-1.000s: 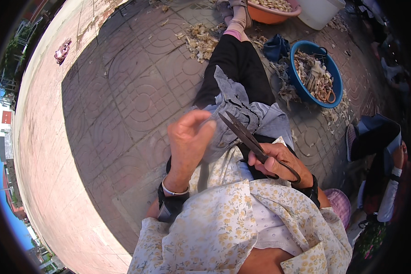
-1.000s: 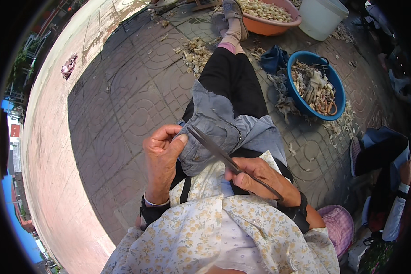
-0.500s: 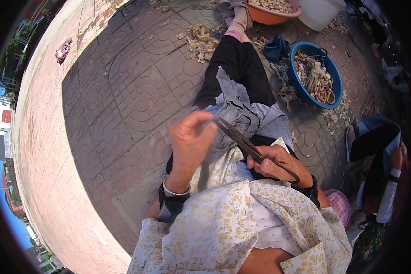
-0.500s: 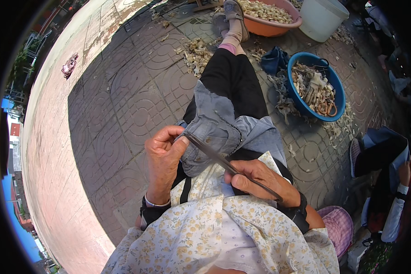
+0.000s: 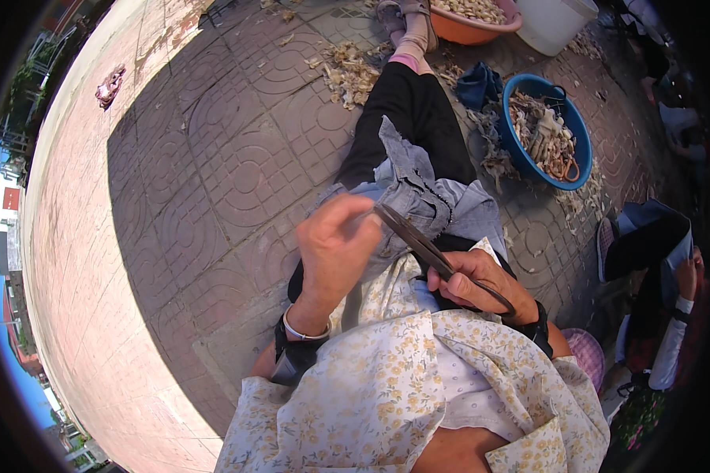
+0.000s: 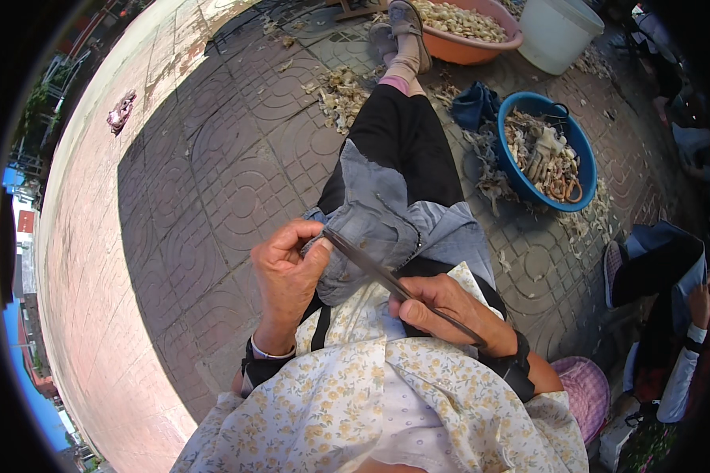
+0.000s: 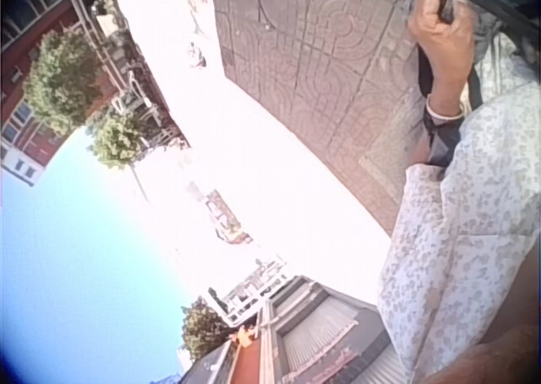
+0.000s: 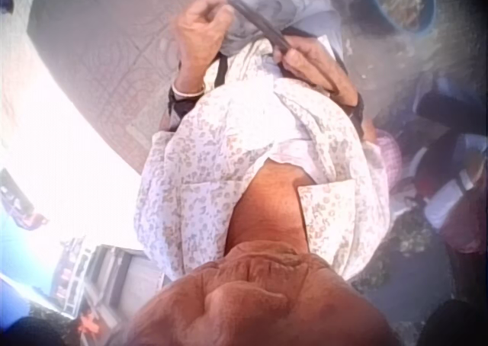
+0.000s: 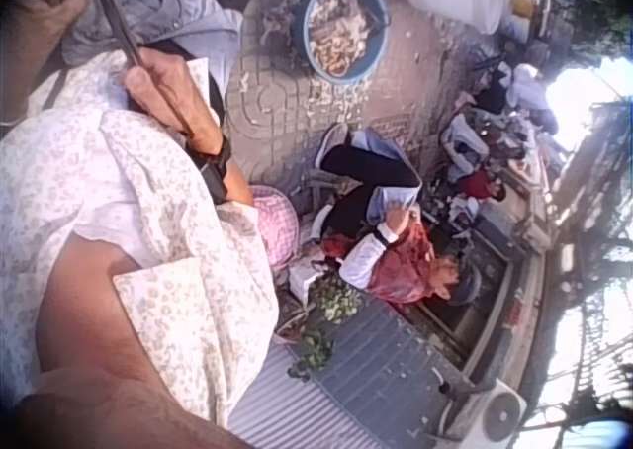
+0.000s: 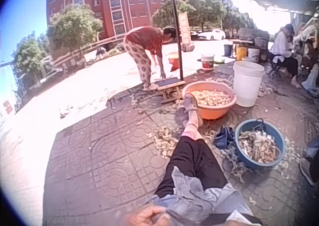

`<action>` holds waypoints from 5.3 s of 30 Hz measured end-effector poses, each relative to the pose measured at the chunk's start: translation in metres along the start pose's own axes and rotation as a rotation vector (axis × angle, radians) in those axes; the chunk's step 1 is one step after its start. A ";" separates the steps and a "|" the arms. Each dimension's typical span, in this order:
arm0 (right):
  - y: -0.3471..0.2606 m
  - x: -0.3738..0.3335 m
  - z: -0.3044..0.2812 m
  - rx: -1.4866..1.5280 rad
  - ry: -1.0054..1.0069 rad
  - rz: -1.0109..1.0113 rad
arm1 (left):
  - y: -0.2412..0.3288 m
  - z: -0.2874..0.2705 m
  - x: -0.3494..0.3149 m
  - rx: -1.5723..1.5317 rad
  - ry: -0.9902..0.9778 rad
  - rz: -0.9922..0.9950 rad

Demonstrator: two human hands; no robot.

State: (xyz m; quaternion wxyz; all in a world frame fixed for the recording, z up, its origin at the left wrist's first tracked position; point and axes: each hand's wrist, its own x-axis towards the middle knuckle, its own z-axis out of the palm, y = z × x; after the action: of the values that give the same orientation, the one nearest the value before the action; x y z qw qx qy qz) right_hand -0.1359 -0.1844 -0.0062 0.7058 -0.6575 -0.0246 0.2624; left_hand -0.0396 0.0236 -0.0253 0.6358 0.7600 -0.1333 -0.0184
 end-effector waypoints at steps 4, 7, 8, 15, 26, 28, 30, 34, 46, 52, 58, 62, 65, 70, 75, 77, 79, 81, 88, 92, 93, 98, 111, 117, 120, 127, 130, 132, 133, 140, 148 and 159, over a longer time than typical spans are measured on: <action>0.005 0.005 0.003 -0.223 0.079 -0.141 | -0.002 0.000 0.000 -0.023 -0.005 -0.021; 0.004 0.005 0.006 -0.296 0.131 -0.181 | 0.000 0.000 0.000 0.028 0.000 -0.012; 0.003 0.005 0.007 -0.326 0.140 -0.171 | 0.001 0.000 0.000 0.057 0.006 -0.002; 0.004 0.008 0.011 -0.509 0.240 -0.191 | 0.008 0.004 -0.005 0.167 -0.042 0.044; -0.003 0.004 -0.002 -0.008 0.125 -0.095 | 0.001 -0.005 -0.004 -0.298 0.005 -0.156; -0.004 0.003 -0.001 -0.030 0.077 -0.091 | 0.003 -0.004 -0.004 -0.313 -0.002 -0.146; -0.004 0.001 -0.001 -0.041 0.043 -0.080 | 0.005 -0.003 -0.004 -0.319 -0.008 -0.140; -0.006 -0.002 -0.002 -0.020 0.025 -0.061 | 0.005 -0.002 -0.003 -0.332 -0.009 -0.143; -0.008 -0.002 -0.002 0.001 -0.019 -0.032 | 0.003 -0.001 -0.004 -0.372 -0.001 -0.125; -0.009 -0.003 -0.002 0.001 -0.021 -0.027 | 0.003 -0.001 -0.004 -0.332 0.003 -0.109; -0.010 -0.004 -0.002 0.068 -0.037 0.008 | -0.003 -0.003 -0.005 -0.141 0.033 -0.012; -0.015 -0.007 -0.002 0.177 -0.056 0.081 | -0.002 -0.003 -0.004 -0.041 0.053 0.070; -0.012 -0.007 -0.003 0.184 -0.058 0.082 | -0.004 -0.002 -0.004 -0.040 0.013 0.138; -0.013 -0.007 -0.006 0.212 -0.081 0.122 | 0.001 -0.003 -0.004 0.066 0.020 0.154; -0.001 0.001 0.001 -0.066 0.020 -0.089 | 0.006 -0.001 -0.004 -0.104 -0.015 0.019; 0.003 0.002 0.003 -0.118 0.052 -0.145 | 0.010 0.001 -0.002 -0.226 -0.038 -0.062; 0.007 0.005 0.004 -0.248 0.105 -0.190 | 0.007 0.002 -0.003 -0.208 -0.007 -0.051; 0.008 0.005 0.006 -0.340 0.158 -0.213 | 0.006 0.004 -0.003 -0.131 -0.023 -0.011; -0.012 0.013 0.003 -0.216 0.232 -0.240 | 0.010 0.014 -0.012 -0.260 -0.194 -0.102; -0.007 0.006 -0.002 -0.008 0.091 -0.102 | 0.006 -0.003 0.001 -0.449 -0.055 -0.162; -0.004 0.005 -0.002 0.001 0.066 -0.079 | 0.006 -0.003 0.002 -0.427 -0.047 -0.145; -0.007 0.001 0.000 0.002 0.002 -0.077 | 0.003 -0.003 -0.001 -0.459 -0.036 -0.169; -0.012 -0.004 -0.001 0.006 -0.036 -0.021 | 0.003 -0.003 -0.001 -0.372 -0.045 -0.100; -0.011 -0.003 -0.001 0.049 -0.048 -0.005 | 0.003 -0.001 -0.001 -0.376 -0.028 -0.094; -0.011 -0.004 -0.001 0.119 -0.055 0.030 | 0.001 -0.001 -0.001 -0.273 -0.006 -0.072; -0.006 -0.004 0.001 0.152 -0.040 0.021 | -0.001 0.000 -0.003 -0.217 -0.005 -0.033; 0.001 0.000 0.001 0.023 -0.006 -0.050 | 0.007 0.001 -0.002 -0.202 -0.025 -0.062; -0.002 0.001 0.002 -0.051 0.016 -0.076 | 0.009 0.001 -0.002 -0.175 -0.024 -0.048; -0.003 0.001 0.002 -0.088 0.029 -0.089 | 0.010 0.001 -0.002 -0.162 -0.024 -0.041; -0.008 0.010 0.006 -0.290 0.136 -0.158 | 0.010 0.012 -0.015 -0.083 -0.202 0.000; -0.004 0.000 -0.001 0.018 0.058 -0.039 | 0.007 -0.005 -0.002 -0.509 -0.077 -0.152; -0.010 -0.004 -0.002 0.076 -0.034 0.001 | 0.006 -0.002 -0.003 -0.590 -0.059 -0.167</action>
State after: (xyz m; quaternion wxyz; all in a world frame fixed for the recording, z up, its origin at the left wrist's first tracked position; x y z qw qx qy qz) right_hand -0.1354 -0.1879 0.0046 0.7296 -0.6257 -0.0266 0.2746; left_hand -0.0437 0.0253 -0.0194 0.8212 0.5501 -0.0777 -0.1304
